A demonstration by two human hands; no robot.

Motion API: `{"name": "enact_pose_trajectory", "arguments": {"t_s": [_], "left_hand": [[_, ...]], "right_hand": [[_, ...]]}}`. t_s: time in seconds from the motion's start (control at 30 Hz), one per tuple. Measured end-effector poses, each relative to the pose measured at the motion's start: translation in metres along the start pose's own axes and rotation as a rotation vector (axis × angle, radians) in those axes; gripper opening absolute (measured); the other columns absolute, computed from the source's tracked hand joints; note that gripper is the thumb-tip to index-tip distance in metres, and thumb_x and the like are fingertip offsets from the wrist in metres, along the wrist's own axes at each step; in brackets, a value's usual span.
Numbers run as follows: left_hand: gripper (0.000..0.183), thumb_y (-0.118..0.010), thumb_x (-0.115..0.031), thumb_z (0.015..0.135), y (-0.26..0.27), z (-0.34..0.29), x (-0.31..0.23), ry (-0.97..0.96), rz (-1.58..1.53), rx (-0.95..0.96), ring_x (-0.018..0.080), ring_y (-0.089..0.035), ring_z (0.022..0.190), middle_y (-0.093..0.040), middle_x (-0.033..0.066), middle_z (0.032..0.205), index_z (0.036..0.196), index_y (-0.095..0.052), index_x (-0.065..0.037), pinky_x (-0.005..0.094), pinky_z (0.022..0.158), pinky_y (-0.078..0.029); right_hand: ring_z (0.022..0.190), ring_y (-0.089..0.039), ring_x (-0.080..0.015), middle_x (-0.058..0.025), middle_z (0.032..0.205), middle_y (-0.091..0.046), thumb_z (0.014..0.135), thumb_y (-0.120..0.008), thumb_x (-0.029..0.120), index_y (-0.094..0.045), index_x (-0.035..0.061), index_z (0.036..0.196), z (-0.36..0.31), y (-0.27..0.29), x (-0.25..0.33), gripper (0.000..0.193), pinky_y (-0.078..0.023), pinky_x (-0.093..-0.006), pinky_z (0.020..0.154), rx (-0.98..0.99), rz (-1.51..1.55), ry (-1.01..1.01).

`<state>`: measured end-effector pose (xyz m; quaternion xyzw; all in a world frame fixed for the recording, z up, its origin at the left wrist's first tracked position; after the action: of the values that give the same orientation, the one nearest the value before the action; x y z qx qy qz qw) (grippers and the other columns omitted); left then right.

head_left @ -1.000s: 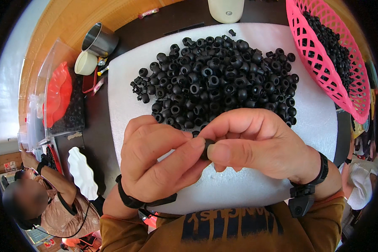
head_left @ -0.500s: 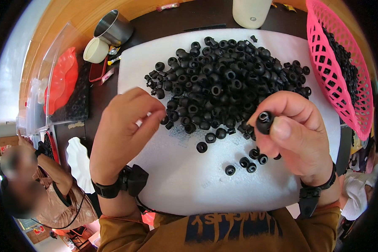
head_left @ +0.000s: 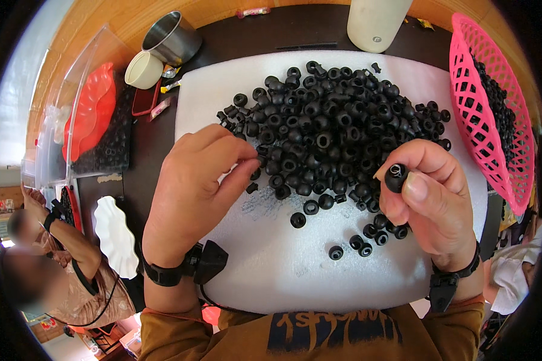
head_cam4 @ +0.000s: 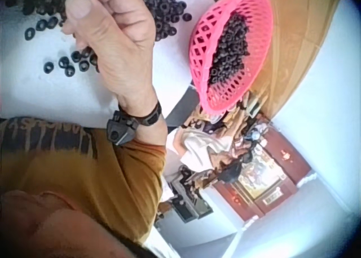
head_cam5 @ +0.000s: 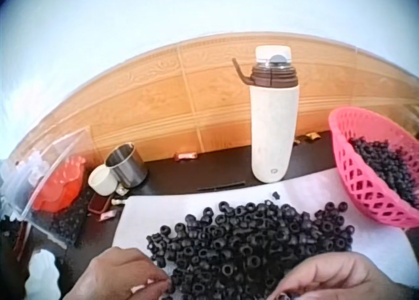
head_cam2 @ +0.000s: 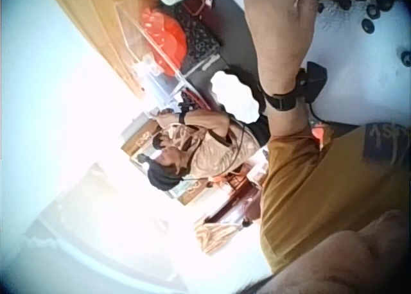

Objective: The person is assembling small black plastic components by hand, inserting a metal part into a plastic housing.

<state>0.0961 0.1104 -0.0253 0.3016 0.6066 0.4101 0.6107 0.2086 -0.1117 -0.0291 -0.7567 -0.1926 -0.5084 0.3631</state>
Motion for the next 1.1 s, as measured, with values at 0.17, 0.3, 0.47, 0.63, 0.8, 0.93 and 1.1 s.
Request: {"name": "enact_pose_trajectory", "arguments": {"t_s": [0.17,0.3,0.47,0.63,0.8,0.93,1.1], "left_hand": [[0.013,-0.065,-0.006,0.074,-0.008,0.005,-0.003,-0.070,-0.065,-0.148,0.0292,-0.057,0.075,-0.058,0.0086,0.082,0.086,-0.061,-0.006,0.0364,0.069,-0.043],[0.012,-0.062,0.000,0.075,-0.005,0.004,0.000,-0.138,0.058,0.008,0.0279,-0.058,0.076,-0.059,0.0098,0.085,0.086,-0.062,-0.003,0.0350,0.072,-0.045],[0.011,-0.062,0.000,0.075,-0.006,0.006,0.001,-0.066,0.028,-0.062,0.0271,-0.057,0.072,-0.059,0.0104,0.084,0.086,-0.062,-0.002,0.0324,0.068,-0.045],[0.014,-0.063,-0.003,0.075,-0.021,0.022,-0.007,-0.103,-0.020,-0.224,0.0261,-0.056,0.073,-0.057,0.0070,0.080,0.089,-0.062,-0.006,0.0352,0.070,-0.043],[0.019,-0.063,-0.002,0.075,-0.024,0.030,-0.010,-0.165,0.105,-0.158,0.0296,-0.056,0.079,-0.059,0.0112,0.086,0.094,-0.063,-0.004,0.0351,0.072,-0.045],[0.017,-0.064,-0.002,0.074,-0.023,0.032,-0.009,-0.113,0.165,-0.127,0.0308,-0.055,0.080,-0.058,0.0112,0.086,0.090,-0.061,-0.004,0.0377,0.072,-0.044],[0.013,-0.063,-0.001,0.073,-0.021,0.033,-0.011,-0.082,0.160,-0.089,0.0306,-0.055,0.077,-0.057,0.0111,0.084,0.085,-0.059,-0.002,0.0370,0.069,-0.044]], "right_hand": [[0.054,-0.049,-0.0083,-0.0033,0.064,-0.055,0.083,-0.064,0.027,-0.058,-0.0014,0.093,0.000,-0.001,0.002,0.031,-0.037,-0.0203,0.049,-0.014,0.003,-0.026],[0.054,-0.050,-0.0083,-0.0033,0.065,-0.055,0.083,-0.064,0.027,-0.059,-0.0017,0.094,0.000,0.001,0.002,0.031,-0.038,-0.0205,0.050,-0.003,0.021,-0.012],[0.059,-0.051,-0.0060,-0.0018,0.070,-0.058,0.085,-0.064,0.023,-0.061,0.0004,0.098,0.001,0.006,-0.001,0.026,-0.040,-0.0190,0.053,0.038,0.041,-0.013],[0.067,-0.055,-0.0038,-0.0001,0.076,-0.061,0.087,-0.063,0.019,-0.062,0.0024,0.102,0.001,0.007,0.001,0.023,-0.042,-0.0174,0.056,0.123,0.101,0.000],[0.070,-0.055,-0.0039,0.0005,0.080,-0.061,0.087,-0.064,0.017,-0.061,0.0031,0.103,-0.002,0.007,0.001,0.021,-0.043,-0.0168,0.059,0.145,0.151,-0.068],[0.073,-0.055,-0.0034,0.0010,0.084,-0.061,0.088,-0.063,0.015,-0.061,0.0032,0.104,-0.003,0.004,0.002,0.020,-0.044,-0.0169,0.062,0.182,0.169,-0.068],[0.075,-0.054,-0.0021,0.0016,0.085,-0.061,0.089,-0.062,0.012,-0.060,0.0026,0.105,-0.005,0.002,0.004,0.019,-0.044,-0.0168,0.064,0.196,0.159,-0.091]]}}
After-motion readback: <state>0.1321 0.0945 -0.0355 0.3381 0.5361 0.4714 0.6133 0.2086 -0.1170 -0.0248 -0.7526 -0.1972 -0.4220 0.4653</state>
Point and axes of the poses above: each hand's wrist, its own z-axis towards the middle knuckle, its own y-axis out of the back of the hand, x = y × z, the point moved 2 cm from there along z, towards the middle knuckle
